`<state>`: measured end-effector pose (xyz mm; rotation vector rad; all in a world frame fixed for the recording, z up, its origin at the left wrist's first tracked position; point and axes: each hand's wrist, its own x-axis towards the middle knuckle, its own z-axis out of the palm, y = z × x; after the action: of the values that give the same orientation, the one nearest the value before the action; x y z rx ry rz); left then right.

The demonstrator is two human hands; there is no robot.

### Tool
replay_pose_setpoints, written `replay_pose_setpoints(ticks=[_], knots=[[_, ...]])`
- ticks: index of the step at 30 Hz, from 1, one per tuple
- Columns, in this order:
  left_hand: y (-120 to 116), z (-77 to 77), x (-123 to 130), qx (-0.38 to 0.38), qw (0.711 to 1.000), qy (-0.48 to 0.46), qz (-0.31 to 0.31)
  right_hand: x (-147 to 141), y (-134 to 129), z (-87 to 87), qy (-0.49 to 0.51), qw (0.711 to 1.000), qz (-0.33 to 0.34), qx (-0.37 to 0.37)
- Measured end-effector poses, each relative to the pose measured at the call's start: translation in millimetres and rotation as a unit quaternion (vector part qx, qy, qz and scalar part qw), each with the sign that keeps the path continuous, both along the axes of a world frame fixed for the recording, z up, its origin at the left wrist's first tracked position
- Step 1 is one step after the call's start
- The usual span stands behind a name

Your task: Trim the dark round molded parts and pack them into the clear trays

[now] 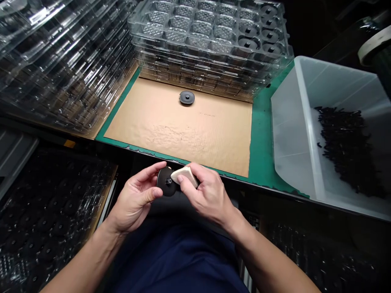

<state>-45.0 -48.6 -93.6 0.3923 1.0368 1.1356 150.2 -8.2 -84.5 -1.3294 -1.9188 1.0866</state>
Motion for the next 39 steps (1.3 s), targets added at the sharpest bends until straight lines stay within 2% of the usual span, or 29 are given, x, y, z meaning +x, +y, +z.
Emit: replay_pose_setpoints(ticks=[2,5,9,11,13,15,16,17,19,21,28,30,34,36,39], knots=[[-3.7,-3.5,-4.0,-0.024,0.999,-0.018,-0.032,2.4,2.7,-2.9,-0.01,0.998,0.02,0.05],[-10.2,-10.7,-9.1,-0.05,0.996,-0.033,-0.069,4.3,5.9,-2.9,0.001,0.991,0.086,0.105],[-14.2,-15.7,-6.7,-0.029,0.99,-0.07,-0.121,4.9,9.8,-0.9,0.052,0.979,0.152,0.123],[-12.9,-14.2,-2.1,-0.017,0.989,-0.091,-0.119,6.8,11.4,-2.1,0.105,0.979,0.131,0.117],[-9.5,-10.3,2.2,-0.013,0.992,-0.095,-0.088,10.7,11.3,-5.3,0.14,0.985,0.053,0.092],[-5.0,-4.8,5.1,-0.005,0.995,-0.085,-0.05,15.7,8.7,-9.7,0.144,0.989,-0.03,0.032],[-2.8,-2.0,6.1,0.002,0.996,-0.078,-0.034,17.7,6.4,-12.1,0.145,0.988,-0.049,-0.012],[-0.7,0.7,7.1,0.01,0.997,-0.071,-0.023,19.0,3.5,-14.3,0.152,0.985,-0.047,-0.061],[3.0,5.0,9.9,0.021,0.998,-0.059,-0.018,18.6,-3.7,-17.8,0.181,0.971,0.001,-0.157],[6.4,7.2,14.5,0.017,0.999,-0.043,-0.028,14.1,-11.2,-19.3,0.222,0.952,0.04,-0.205],[18.9,4.0,28.0,-0.004,0.992,0.128,0.001,-1.2,-25.6,-20.2,0.22,0.965,0.04,-0.14],[18.2,2.9,29.1,-0.01,0.994,0.111,-0.008,-1.3,-26.6,-22.4,0.251,0.953,0.01,-0.168],[10.8,0.7,34.0,0.01,0.999,0.008,-0.041,0.5,-26.3,-26.6,0.292,0.928,-0.055,-0.226],[7.6,-0.7,37.5,0.025,0.998,0.009,-0.057,1.2,-26.0,-26.8,0.272,0.941,-0.05,-0.197],[7.1,-2.7,42.9,0.032,0.995,0.083,-0.052,1.8,-26.7,-25.4,0.216,0.969,-0.003,-0.12]])
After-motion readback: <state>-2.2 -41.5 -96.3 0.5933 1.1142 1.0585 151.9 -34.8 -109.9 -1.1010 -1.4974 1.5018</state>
